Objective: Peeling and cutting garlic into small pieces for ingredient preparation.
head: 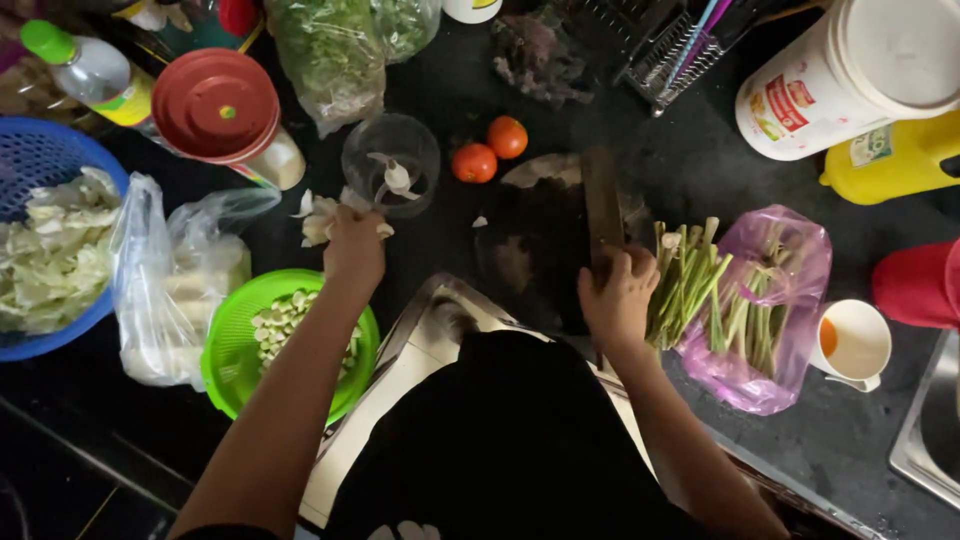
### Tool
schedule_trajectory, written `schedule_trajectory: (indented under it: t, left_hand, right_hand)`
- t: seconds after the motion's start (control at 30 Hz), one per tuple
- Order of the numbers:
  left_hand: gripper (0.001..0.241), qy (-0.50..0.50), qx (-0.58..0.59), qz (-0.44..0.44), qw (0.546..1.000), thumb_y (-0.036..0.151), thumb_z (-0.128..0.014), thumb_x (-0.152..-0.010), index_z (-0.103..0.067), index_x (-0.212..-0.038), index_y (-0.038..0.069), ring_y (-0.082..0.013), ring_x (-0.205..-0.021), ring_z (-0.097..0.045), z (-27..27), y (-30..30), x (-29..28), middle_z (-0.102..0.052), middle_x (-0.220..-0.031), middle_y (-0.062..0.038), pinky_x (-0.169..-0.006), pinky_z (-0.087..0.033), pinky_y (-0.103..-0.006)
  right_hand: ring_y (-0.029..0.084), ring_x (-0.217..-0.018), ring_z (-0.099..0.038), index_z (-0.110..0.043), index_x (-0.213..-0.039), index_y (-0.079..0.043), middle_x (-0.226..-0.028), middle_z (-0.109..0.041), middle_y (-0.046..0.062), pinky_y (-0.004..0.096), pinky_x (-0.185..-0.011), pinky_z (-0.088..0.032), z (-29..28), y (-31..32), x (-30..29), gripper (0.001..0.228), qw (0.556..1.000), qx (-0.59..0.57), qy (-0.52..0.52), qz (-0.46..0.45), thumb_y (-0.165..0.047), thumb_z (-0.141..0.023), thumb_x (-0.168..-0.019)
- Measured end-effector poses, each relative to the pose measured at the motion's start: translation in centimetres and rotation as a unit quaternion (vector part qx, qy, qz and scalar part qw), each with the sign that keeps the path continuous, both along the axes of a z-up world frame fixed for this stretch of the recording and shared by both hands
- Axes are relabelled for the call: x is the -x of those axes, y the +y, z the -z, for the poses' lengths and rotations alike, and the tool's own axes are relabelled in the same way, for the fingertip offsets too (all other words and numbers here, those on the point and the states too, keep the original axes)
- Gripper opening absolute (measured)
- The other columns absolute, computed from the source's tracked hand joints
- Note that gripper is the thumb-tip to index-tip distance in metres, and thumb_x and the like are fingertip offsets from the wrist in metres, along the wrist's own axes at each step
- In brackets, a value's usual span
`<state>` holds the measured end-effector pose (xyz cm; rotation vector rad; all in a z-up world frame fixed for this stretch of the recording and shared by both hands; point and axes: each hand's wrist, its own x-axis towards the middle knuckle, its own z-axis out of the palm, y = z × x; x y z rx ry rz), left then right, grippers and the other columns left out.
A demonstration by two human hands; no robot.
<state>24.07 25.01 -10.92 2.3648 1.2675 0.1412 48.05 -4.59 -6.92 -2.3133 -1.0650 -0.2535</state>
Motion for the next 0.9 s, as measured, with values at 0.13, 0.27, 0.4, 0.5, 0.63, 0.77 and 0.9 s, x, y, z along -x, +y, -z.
schedule_trajectory:
  t: [0.13,0.27,0.4,0.5,0.63,0.77,0.9]
  left_hand:
    - [0.024,-0.016,-0.045,0.011,0.999,0.018,-0.072,-0.087,-0.072,-0.111,0.020,-0.0478,-0.112,-0.057,-2.3,-0.6,-0.3,-0.048,-0.129,-0.020,-0.076,-0.057,-0.0555]
    - [0.032,-0.048,-0.101,-0.003,0.994,0.019,-0.077,-0.079,-0.074,-0.111,0.020,-0.0464,-0.110,-0.059,-3.3,-1.4,1.1,-0.051,-0.126,-0.019,-0.075,-0.057,-0.0541]
    - [0.033,-0.141,-0.061,-0.031,0.988,0.016,-0.077,-0.080,-0.074,-0.113,0.017,-0.0403,-0.100,-0.066,-4.7,-2.6,3.0,-0.062,-0.117,-0.015,-0.081,-0.056,-0.0512]
    - [0.035,-0.267,-0.011,-0.079,0.960,0.016,-0.077,-0.080,-0.072,-0.115,0.013,-0.0327,-0.095,-0.070,-4.9,-5.2,4.2,-0.070,-0.109,-0.012,-0.082,-0.058,-0.0444]
    - [0.035,-0.449,0.136,-0.166,0.867,0.019,-0.073,-0.090,-0.068,-0.122,0.006,-0.0226,-0.092,-0.070,-2.7,-7.5,5.5,-0.072,-0.106,-0.011,-0.081,-0.057,-0.0365]
    - [0.038,-0.558,0.395,-0.302,0.665,0.028,-0.060,-0.100,-0.063,-0.132,0.009,-0.0152,-0.086,-0.067,-7.5,-9.0,6.6,-0.073,-0.107,-0.005,-0.078,-0.054,-0.0305]
    - [0.038,-0.613,0.441,-0.293,0.587,0.025,-0.056,-0.099,-0.061,-0.133,0.010,-0.0157,-0.090,-0.067,-8.0,-9.8,7.5,-0.070,-0.109,-0.003,-0.080,-0.054,-0.0304]
  right_hand:
    - [0.048,-0.123,-0.045,-0.055,-0.130,-0.005,-0.132,-0.048,0.027,0.059,-0.106,-0.039,1.9,-0.4,-3.4,0.056,0.999,0.048,0.018,0.012,-0.020,-0.082,-0.083]
    - [0.049,-0.120,-0.044,-0.047,-0.137,0.000,-0.131,-0.043,0.030,0.057,-0.102,-0.041,3.2,0.1,-5.9,0.076,0.981,0.095,0.162,0.049,-0.022,-0.084,-0.074]
    - [0.041,-0.098,-0.057,-0.053,-0.121,0.006,-0.108,-0.055,0.026,0.050,-0.087,-0.052,2.8,1.3,-8.0,0.065,0.967,0.065,0.240,0.061,-0.020,-0.081,-0.068]
    - [0.027,-0.085,-0.065,-0.064,-0.115,0.002,-0.093,-0.068,0.011,0.043,-0.078,-0.054,3.4,0.6,-10.5,0.038,0.941,0.055,0.334,0.004,-0.016,-0.070,-0.082]
    - [0.022,-0.076,-0.059,-0.065,-0.115,0.001,-0.088,-0.064,0.008,0.039,-0.066,-0.047,1.2,3.2,-7.9,0.032,0.892,-0.036,0.449,-0.029,-0.013,-0.067,-0.087]
    - [0.019,-0.067,-0.059,-0.065,-0.117,-0.002,-0.085,-0.065,0.007,0.036,-0.057,-0.046,-7.8,8.8,-0.4,0.030,0.877,-0.013,0.475,-0.077,-0.016,-0.066,-0.090]
    - [0.019,-0.070,-0.071,-0.067,-0.113,-0.001,-0.089,-0.075,0.011,0.034,-0.062,-0.054,-10.3,13.4,4.8,0.026,0.912,0.110,0.300,-0.257,-0.020,-0.068,-0.097]
